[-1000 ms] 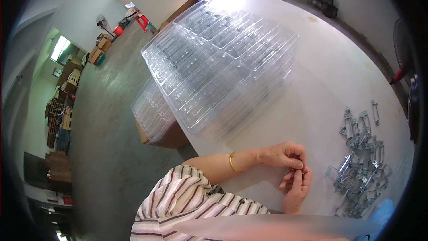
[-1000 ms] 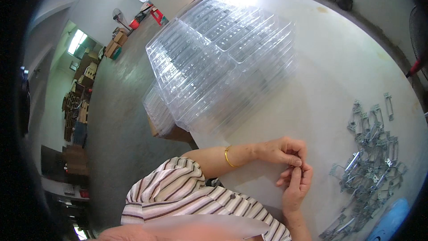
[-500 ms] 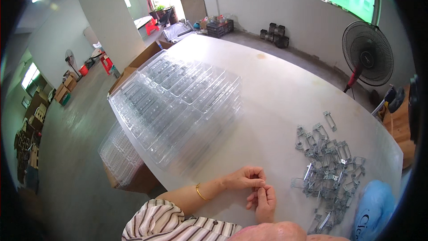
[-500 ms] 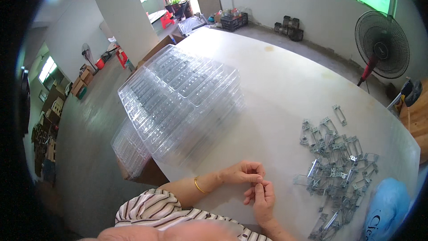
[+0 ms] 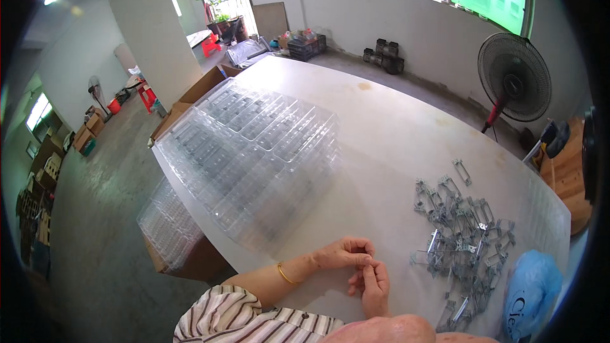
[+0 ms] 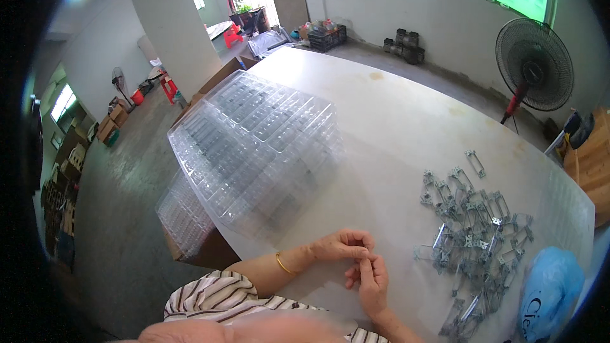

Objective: The person assembles small metal parts by hand, then places the assembled components into plastic packaging trays.

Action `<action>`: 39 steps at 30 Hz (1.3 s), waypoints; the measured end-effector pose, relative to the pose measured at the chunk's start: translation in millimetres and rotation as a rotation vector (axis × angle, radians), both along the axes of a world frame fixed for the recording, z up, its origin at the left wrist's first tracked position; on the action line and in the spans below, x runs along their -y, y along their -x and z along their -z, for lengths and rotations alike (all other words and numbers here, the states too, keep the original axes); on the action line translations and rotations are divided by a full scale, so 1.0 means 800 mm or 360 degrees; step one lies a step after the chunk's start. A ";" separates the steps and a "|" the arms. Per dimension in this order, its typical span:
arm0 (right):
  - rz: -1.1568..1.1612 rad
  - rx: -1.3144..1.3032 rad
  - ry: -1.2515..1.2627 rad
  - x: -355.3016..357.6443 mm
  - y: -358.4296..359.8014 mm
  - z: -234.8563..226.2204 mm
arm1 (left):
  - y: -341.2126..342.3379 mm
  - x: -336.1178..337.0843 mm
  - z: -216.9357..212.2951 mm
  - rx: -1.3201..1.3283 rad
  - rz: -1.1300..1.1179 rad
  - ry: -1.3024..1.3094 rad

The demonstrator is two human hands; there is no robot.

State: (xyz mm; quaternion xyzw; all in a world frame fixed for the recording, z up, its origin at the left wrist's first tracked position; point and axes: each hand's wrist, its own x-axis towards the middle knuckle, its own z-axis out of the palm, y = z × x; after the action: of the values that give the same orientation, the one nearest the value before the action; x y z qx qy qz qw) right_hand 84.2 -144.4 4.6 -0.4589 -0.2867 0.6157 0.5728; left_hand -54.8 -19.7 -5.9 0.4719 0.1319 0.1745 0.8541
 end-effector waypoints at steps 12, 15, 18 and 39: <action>-0.0068 -0.0013 0.0044 0.001 0.000 -0.008 | 0.003 0.000 -0.006 0.0032 -0.0090 -0.0016; -0.0046 -0.0026 0.0069 -0.002 -0.003 -0.004 | 0.001 -0.007 -0.004 0.0022 -0.0038 0.0049; -0.0046 -0.0118 0.0086 -0.003 -0.004 -0.005 | 0.000 -0.006 -0.007 -0.0002 -0.0044 0.0057; -0.0091 0.0066 -0.0114 0.003 0.004 -0.003 | 0.009 -0.008 -0.012 -0.0052 -0.0047 -0.0048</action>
State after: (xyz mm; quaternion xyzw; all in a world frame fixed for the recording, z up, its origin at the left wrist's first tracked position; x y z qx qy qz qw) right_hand 80.8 -146.5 6.9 -0.4425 -0.3333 0.6115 0.5650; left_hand -62.2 -13.2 3.8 0.4855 0.1502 0.1812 0.8420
